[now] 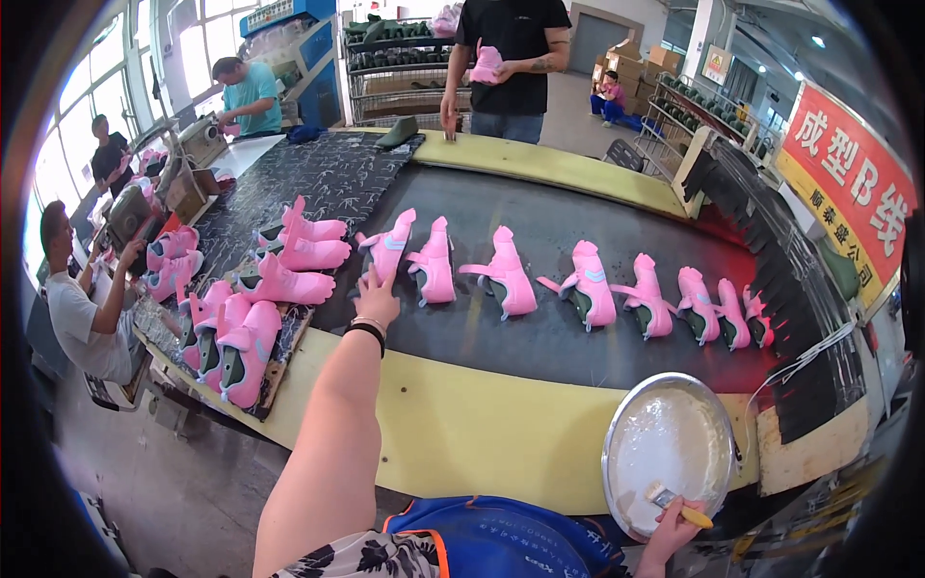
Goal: Apply adhesive to the bottom of shoe soles using a brush in a manufacturing setting.
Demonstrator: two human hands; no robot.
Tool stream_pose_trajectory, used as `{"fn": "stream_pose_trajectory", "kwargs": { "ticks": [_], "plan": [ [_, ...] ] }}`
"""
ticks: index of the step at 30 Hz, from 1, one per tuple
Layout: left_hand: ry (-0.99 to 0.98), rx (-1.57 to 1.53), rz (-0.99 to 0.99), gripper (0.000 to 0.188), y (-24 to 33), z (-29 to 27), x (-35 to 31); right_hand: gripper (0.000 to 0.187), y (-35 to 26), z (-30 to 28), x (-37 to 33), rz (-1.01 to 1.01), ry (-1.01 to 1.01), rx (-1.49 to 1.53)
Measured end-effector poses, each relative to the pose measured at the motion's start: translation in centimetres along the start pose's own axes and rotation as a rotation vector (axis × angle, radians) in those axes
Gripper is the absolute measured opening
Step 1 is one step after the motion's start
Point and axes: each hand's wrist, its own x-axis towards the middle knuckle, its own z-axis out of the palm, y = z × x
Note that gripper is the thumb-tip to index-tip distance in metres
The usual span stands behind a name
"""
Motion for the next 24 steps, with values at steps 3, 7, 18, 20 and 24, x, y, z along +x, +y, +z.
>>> {"fn": "stream_pose_trajectory", "kwargs": {
  "ticks": [3, 7, 18, 20, 24],
  "plan": [
    [0.031, -0.172, -0.064, 0.086, 0.3, 2.0, 2.3, 0.017, 0.6, -0.1, 0.1, -0.006, -0.011, -0.041],
    [-0.103, -0.247, -0.126, 0.091, 0.5, 0.4, 5.1, 0.017, 1.2, -0.3, 0.3, -0.057, -0.045, -0.075],
    [0.074, -0.225, 0.119, 0.049, -0.1, 1.2, 3.0, 0.017, 1.7, -0.4, 0.3, -0.111, -0.105, -0.076],
    [0.079, -0.356, 0.096, 0.062, -0.1, 1.8, 3.8, 0.017, 1.5, -0.3, 0.4, -0.119, -0.117, -0.120],
    [0.236, -0.315, 0.124, 0.085, -1.0, -0.2, 4.5, 0.016, 0.6, -0.3, 0.1, -0.147, -0.055, -0.138]
  ]
}}
